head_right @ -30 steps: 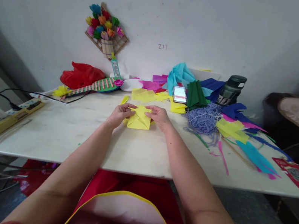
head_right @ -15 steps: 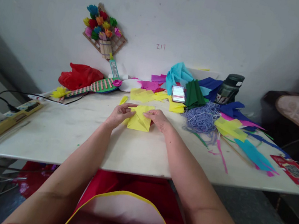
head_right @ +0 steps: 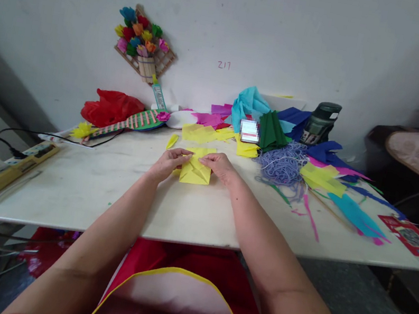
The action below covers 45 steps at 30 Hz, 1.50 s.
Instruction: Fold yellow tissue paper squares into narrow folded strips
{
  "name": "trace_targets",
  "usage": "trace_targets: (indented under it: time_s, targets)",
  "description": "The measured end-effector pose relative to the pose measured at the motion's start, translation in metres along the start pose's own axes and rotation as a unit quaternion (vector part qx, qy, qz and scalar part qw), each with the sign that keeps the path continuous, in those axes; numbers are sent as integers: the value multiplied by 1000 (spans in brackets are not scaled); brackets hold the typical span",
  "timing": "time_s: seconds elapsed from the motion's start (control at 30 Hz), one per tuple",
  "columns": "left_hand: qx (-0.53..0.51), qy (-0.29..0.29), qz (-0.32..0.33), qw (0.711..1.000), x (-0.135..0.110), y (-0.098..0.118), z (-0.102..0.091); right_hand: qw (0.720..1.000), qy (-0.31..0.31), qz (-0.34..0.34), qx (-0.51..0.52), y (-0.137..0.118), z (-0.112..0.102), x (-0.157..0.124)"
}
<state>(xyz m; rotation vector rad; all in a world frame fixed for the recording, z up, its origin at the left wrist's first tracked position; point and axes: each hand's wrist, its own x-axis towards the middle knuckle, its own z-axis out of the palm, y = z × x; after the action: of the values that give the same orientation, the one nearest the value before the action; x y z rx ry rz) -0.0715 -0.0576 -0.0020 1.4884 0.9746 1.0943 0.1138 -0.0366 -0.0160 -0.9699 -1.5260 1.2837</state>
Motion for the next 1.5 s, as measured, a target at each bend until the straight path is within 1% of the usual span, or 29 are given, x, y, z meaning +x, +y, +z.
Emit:
trace_targets:
  time_s: [0.07, 0.13, 0.33, 0.5, 0.63, 0.73, 0.8, 0.9, 1.0, 1.1, 1.17, 1.33, 1.4, 1.5]
  targets:
    - [3, -1, -19, 1000, 0, -1, 1, 1000, 4, -6, -23, -1, 1, 0]
    - [27, 6, -24, 999, 2, -4, 1, 999, 1, -8, -44, -1, 2, -1]
    - [92, 18, 11, 996, 8, -13, -1, 998, -14, -13, -58, -2, 4, -2]
    - [125, 18, 22, 992, 9, -14, 1, 996, 27, -17, -79, -7, 7, -4]
    - [124, 18, 23, 992, 7, -12, 3, 993, 38, -35, -103, -8, 9, -4]
    - [103, 33, 32, 994, 9, -11, 2, 996, 28, -30, -73, -7, 8, -4]
    - [85, 57, 38, 994, 10, -12, 1, 999, 18, -20, -47, -6, 7, -3]
    - [59, 76, 32, 995, 11, -12, 1, 999, 31, -12, -39, -5, 6, -2]
    - [29, 50, 7, 998, 7, -11, 2, 998, 52, -16, -43, -5, 6, -2]
    - [14, 31, -17, 999, 6, -11, 3, 998, 52, -21, -37, -6, 7, -2]
    - [14, 47, -16, 999, 7, -13, 2, 999, 41, -22, -23, -6, 7, -2]
    - [25, 113, 21, 993, 13, -15, -1, 1000, -7, 3, 23, -4, 7, -3]
    - [32, 127, 26, 991, 13, -14, 0, 1000, -4, 8, 27, -3, 8, -3]
    - [42, 127, 22, 991, 11, -11, 1, 1000, 19, 5, 22, -3, 9, -3]
